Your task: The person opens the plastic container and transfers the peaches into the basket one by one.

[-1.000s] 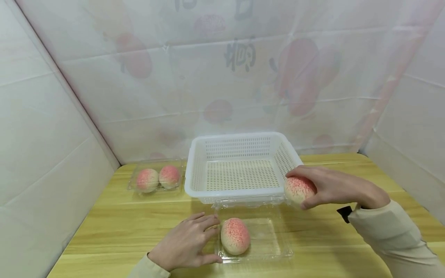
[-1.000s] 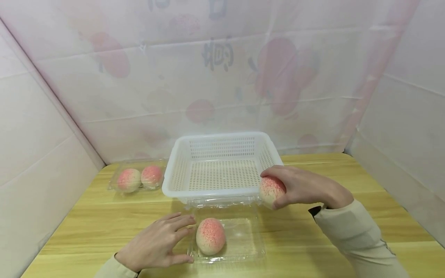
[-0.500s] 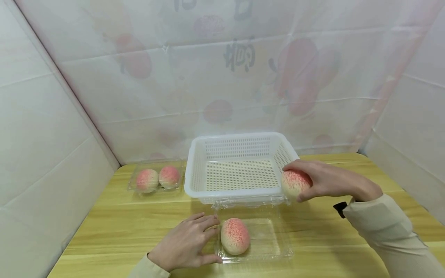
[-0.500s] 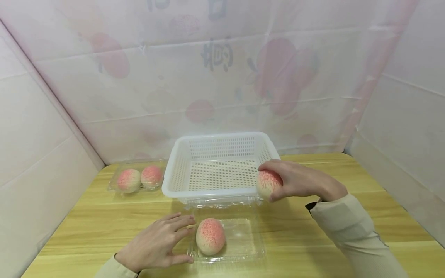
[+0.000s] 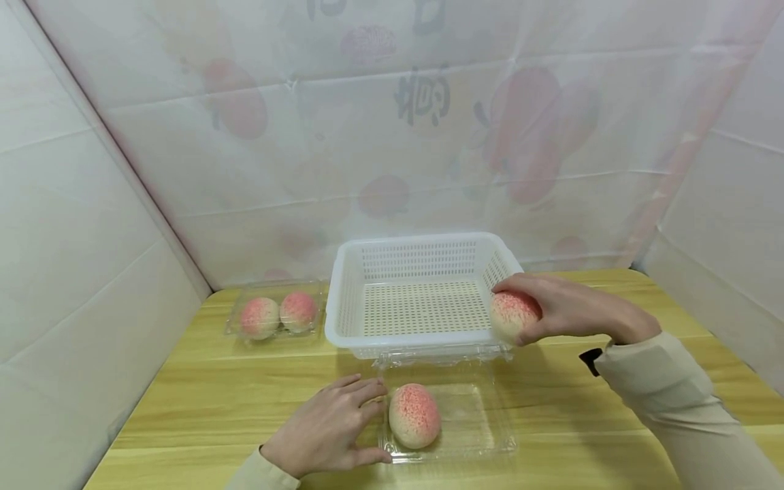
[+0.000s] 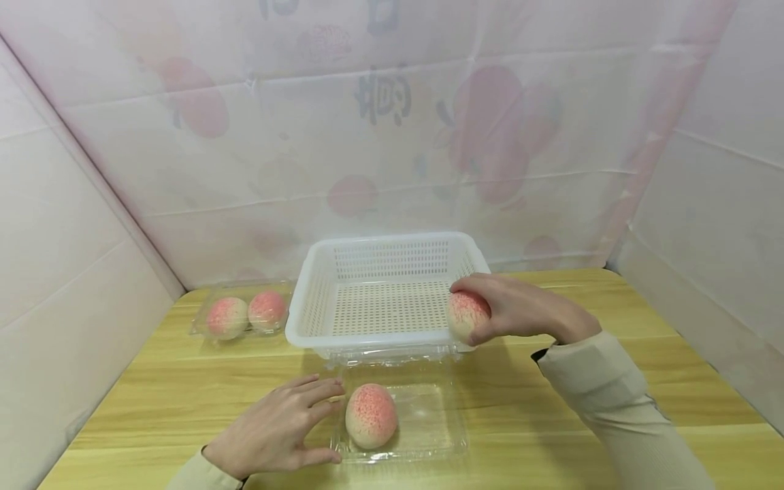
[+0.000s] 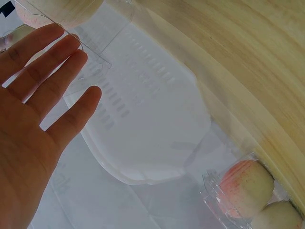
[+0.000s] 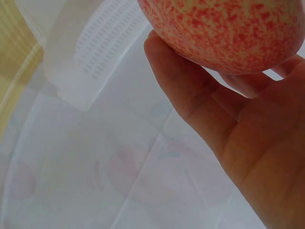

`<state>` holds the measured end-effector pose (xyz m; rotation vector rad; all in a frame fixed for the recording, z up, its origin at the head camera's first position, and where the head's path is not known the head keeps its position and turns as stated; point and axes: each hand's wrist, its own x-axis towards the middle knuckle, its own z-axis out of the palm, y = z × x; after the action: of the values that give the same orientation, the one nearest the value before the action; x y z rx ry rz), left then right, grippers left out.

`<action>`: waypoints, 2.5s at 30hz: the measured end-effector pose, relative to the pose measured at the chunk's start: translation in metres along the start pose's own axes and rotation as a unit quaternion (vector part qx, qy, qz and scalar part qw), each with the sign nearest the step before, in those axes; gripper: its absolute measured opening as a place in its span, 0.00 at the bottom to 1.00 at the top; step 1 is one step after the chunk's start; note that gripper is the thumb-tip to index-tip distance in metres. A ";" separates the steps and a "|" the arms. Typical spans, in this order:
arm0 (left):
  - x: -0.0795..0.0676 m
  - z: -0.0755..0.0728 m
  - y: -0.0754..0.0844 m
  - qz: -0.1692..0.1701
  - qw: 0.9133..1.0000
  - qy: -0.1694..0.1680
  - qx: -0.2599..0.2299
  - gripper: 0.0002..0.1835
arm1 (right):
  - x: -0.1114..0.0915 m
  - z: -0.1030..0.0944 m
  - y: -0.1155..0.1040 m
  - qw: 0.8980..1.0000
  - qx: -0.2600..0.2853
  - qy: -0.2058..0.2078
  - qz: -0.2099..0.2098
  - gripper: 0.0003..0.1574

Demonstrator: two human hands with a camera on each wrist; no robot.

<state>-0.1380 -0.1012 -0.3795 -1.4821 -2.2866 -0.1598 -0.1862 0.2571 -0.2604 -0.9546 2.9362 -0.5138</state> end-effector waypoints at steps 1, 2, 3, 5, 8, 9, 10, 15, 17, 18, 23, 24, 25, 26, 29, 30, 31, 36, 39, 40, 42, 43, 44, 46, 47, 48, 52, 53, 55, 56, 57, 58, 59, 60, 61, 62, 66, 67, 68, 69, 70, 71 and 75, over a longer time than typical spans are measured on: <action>0.000 0.000 0.000 0.000 1.000 -0.001 -0.002 0.28 | 0.001 0.000 0.000 1.000 0.002 -0.002 0.001 0.40; 0.000 0.000 0.000 0.000 1.000 -0.001 -0.002 0.28 | 0.002 0.000 0.000 1.000 0.004 -0.004 0.003 0.40; 0.000 0.000 0.000 0.000 1.000 -0.002 -0.001 0.28 | 0.002 -0.001 0.000 1.000 0.008 -0.006 0.002 0.40; 0.000 0.000 0.000 -0.001 1.000 -0.002 -0.001 0.28 | 0.004 -0.001 0.000 1.000 0.012 -0.010 0.002 0.40; 0.000 0.000 0.000 0.000 1.000 -0.002 0.000 0.28 | 0.006 -0.002 0.001 1.000 0.010 -0.011 0.001 0.40; 0.000 0.000 0.000 -0.001 1.000 -0.002 0.000 0.28 | 0.007 -0.003 0.001 1.000 0.010 -0.011 0.001 0.40; 0.000 0.000 0.000 -0.001 1.000 -0.002 0.000 0.28 | 0.008 -0.003 0.001 1.000 0.009 -0.011 0.002 0.40; 0.000 -0.001 0.000 0.001 1.000 -0.003 0.001 0.28 | 0.013 -0.002 0.003 1.000 0.001 -0.005 0.000 0.40; 0.000 0.000 0.001 0.001 1.000 -0.003 0.002 0.28 | 0.015 -0.001 0.003 1.000 -0.001 -0.004 0.002 0.40; 0.000 0.000 0.001 0.001 1.000 -0.003 0.001 0.28 | 0.017 -0.001 0.004 1.000 -0.002 -0.004 0.004 0.40; 0.000 0.000 0.001 -0.001 1.000 -0.005 0.000 0.29 | 0.022 -0.003 0.006 1.000 0.003 -0.007 0.000 0.39; 0.000 0.000 0.001 -0.001 1.000 -0.006 0.001 0.29 | 0.023 -0.003 0.006 1.000 0.007 -0.008 -0.001 0.39; 0.000 0.000 0.000 -0.001 1.000 -0.006 0.000 0.29 | 0.024 -0.004 0.006 1.000 0.012 -0.011 -0.001 0.39; 0.000 0.000 0.000 -0.001 1.000 -0.006 0.000 0.29 | 0.025 -0.004 0.007 1.000 0.019 -0.015 0.001 0.39; 0.000 0.000 0.000 -0.001 1.000 -0.006 -0.001 0.28 | 0.028 -0.006 0.008 0.999 0.031 -0.024 0.008 0.39; 0.000 0.000 0.000 -0.001 1.000 -0.005 -0.002 0.28 | 0.029 -0.006 0.008 0.999 0.032 -0.027 0.010 0.40; 0.000 0.000 0.000 -0.001 1.000 -0.005 -0.002 0.28 | 0.030 -0.007 0.009 0.999 0.033 -0.029 0.012 0.40; 0.000 0.000 0.000 -0.001 1.000 -0.004 -0.002 0.28 | 0.035 -0.007 0.012 0.998 0.041 -0.034 0.016 0.40; 0.000 0.000 0.000 0.000 1.000 -0.004 0.000 0.28 | 0.038 -0.007 0.014 0.998 0.050 -0.037 0.017 0.40; 0.000 0.000 0.000 0.000 1.000 -0.003 0.000 0.28 | 0.039 -0.008 0.014 0.998 0.051 -0.037 0.017 0.40; 0.000 0.000 0.000 -0.001 1.000 -0.004 0.000 0.28 | 0.041 -0.008 0.016 0.998 0.050 -0.037 0.020 0.41; 0.000 0.000 0.000 -0.001 1.000 -0.004 -0.001 0.28 | 0.042 -0.008 0.016 0.998 0.051 -0.037 0.021 0.41; 0.000 0.000 0.000 -0.001 1.000 -0.004 -0.002 0.28 | 0.043 -0.009 0.017 0.998 0.049 -0.037 0.022 0.42; 0.000 0.000 0.000 -0.002 1.000 -0.004 -0.004 0.28 | 0.045 -0.009 0.017 0.998 0.048 -0.036 0.023 0.42; 0.000 0.000 0.000 -0.001 1.000 -0.004 -0.003 0.28 | 0.046 -0.009 0.018 0.998 0.047 -0.036 0.023 0.42; 0.000 0.000 0.000 -0.001 1.000 -0.004 -0.003 0.28 | 0.047 -0.010 0.018 0.998 0.048 -0.037 0.024 0.42; 0.000 0.000 0.000 0.001 1.000 0.000 0.001 0.28 | 0.050 -0.011 0.019 0.997 0.057 -0.043 0.030 0.43; 0.000 0.000 0.000 0.001 1.000 0.000 0.002 0.28 | 0.051 -0.012 0.020 0.997 0.058 -0.043 0.032 0.43; 0.001 0.000 0.000 0.002 1.000 0.002 0.002 0.29 | 0.053 -0.012 0.021 0.997 0.058 -0.043 0.036 0.43; 0.001 0.000 0.000 0.002 1.000 0.002 0.002 0.29 | 0.054 -0.012 0.021 0.997 0.057 -0.043 0.037 0.42; 0.001 0.000 0.000 0.002 1.000 0.002 0.002 0.29 | 0.055 -0.011 0.022 0.997 0.058 -0.042 0.038 0.42; 0.001 0.000 0.000 0.003 1.000 0.002 0.001 0.29 | 0.056 -0.011 0.023 0.997 0.057 -0.042 0.038 0.41; 0.001 0.000 0.000 0.003 1.000 0.002 0.001 0.29 | 0.057 -0.010 0.024 0.997 0.056 -0.041 0.040 0.41; 0.001 0.000 0.000 0.003 1.000 0.002 0.000 0.29 | 0.058 -0.010 0.025 0.997 0.056 -0.041 0.041 0.40; 0.001 0.000 0.000 0.003 1.000 0.002 -0.001 0.28 | 0.060 -0.009 0.025 0.997 0.058 -0.041 0.043 0.40; 0.001 0.000 0.001 0.003 1.000 0.003 -0.002 0.28 | 0.061 -0.009 0.026 0.997 0.058 -0.041 0.043 0.39; 0.001 0.000 0.000 0.004 1.000 0.005 0.000 0.28 | 0.066 -0.008 0.029 0.996 0.061 -0.039 0.052 0.39; 0.001 0.000 0.000 0.004 1.000 0.006 0.001 0.29 | 0.067 -0.008 0.029 0.996 0.063 -0.039 0.056 0.40; 0.000 0.000 0.000 0.005 1.000 0.007 0.002 0.29 | 0.069 -0.007 0.030 0.995 0.064 -0.040 0.058 0.40; 0.000 0.000 -0.001 0.005 1.000 0.009 0.004 0.29 | 0.071 -0.007 0.031 0.995 0.065 -0.040 0.061 0.40; 0.000 0.000 -0.001 0.006 1.000 0.009 0.006 0.29 | 0.073 -0.006 0.032 0.995 0.065 -0.040 0.063 0.40; -0.001 0.000 0.000 0.006 1.000 0.010 0.006 0.29 | 0.074 -0.006 0.033 0.995 0.066 -0.041 0.063 0.40; -0.001 0.001 0.000 0.005 1.000 0.011 0.003 0.28 | 0.080 -0.004 0.036 0.996 0.068 -0.035 0.053 0.40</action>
<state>-0.1378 -0.1020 -0.3811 -1.4818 -2.2590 -0.1641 -0.2727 0.2395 -0.2609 -0.7803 2.8276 -0.6511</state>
